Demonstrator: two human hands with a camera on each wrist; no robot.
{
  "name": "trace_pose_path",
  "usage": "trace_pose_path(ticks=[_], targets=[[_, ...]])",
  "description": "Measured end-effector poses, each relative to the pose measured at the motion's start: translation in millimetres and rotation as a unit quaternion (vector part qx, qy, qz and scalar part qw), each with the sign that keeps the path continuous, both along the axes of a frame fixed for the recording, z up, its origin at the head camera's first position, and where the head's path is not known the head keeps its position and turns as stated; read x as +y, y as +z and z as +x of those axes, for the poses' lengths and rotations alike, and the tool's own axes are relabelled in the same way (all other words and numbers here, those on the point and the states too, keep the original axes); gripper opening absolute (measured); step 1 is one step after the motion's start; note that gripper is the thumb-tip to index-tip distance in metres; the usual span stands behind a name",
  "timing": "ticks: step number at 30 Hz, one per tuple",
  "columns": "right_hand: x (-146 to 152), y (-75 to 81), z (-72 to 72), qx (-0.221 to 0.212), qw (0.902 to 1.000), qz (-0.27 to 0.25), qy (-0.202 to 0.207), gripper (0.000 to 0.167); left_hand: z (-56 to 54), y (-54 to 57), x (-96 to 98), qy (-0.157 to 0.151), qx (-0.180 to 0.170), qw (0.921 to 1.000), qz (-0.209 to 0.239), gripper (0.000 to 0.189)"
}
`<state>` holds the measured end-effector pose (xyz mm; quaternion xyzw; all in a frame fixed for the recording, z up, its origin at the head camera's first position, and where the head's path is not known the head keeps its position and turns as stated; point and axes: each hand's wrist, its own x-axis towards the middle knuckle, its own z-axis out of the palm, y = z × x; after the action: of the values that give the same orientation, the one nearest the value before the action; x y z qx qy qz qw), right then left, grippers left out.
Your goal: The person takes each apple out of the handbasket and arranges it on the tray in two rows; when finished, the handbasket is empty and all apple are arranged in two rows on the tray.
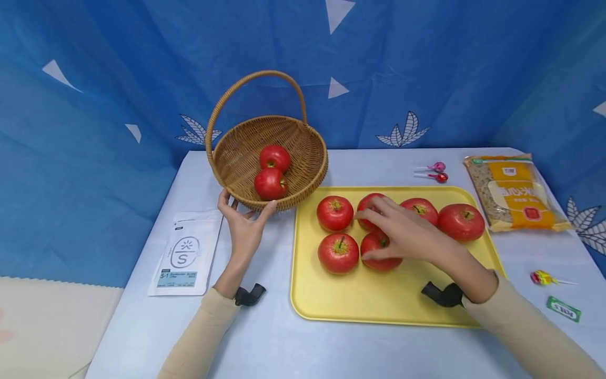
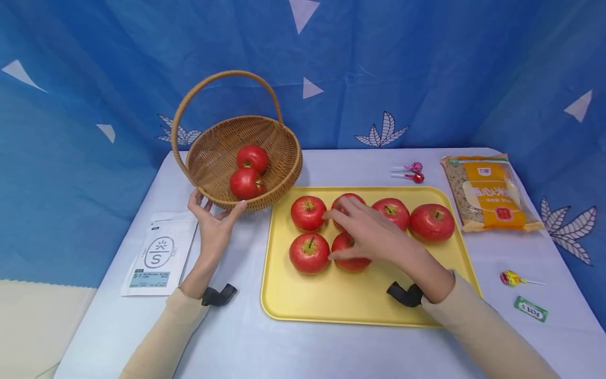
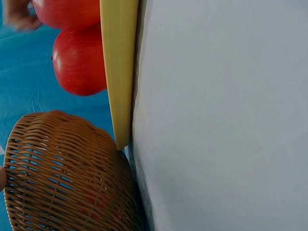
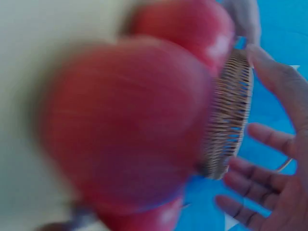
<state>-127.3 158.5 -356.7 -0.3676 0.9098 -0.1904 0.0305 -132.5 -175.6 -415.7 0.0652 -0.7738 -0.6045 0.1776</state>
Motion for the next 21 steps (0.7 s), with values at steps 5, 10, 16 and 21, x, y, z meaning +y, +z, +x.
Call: trace_pose_path(ticks=[5, 10, 16, 21], targets=[[-46.3, 27.8, -55.0, 0.016, 0.9939, -0.085, 0.07, 0.064, -0.5, 0.4, 0.3, 0.002, -0.002, 1.0, 0.002, 0.109], [-106.0, 31.6, -112.2, -0.036, 0.989, -0.107, 0.096, 0.065, 0.0, -1.0, -0.5, 0.006, -0.001, 1.0, 0.002, 0.108], [-155.1, 15.0, -148.3, -0.15, 0.9845, -0.009, 0.091, 0.079, 0.8, -3.0, -0.2, 0.001, -0.003, 1.0, 0.005, 0.106], [-175.8, 11.4, -154.5, -0.189, 0.9765, 0.054, 0.088, 0.085, 0.3, -1.7, -0.6, -0.001, 0.003, 1.0, -0.004, 0.105]])
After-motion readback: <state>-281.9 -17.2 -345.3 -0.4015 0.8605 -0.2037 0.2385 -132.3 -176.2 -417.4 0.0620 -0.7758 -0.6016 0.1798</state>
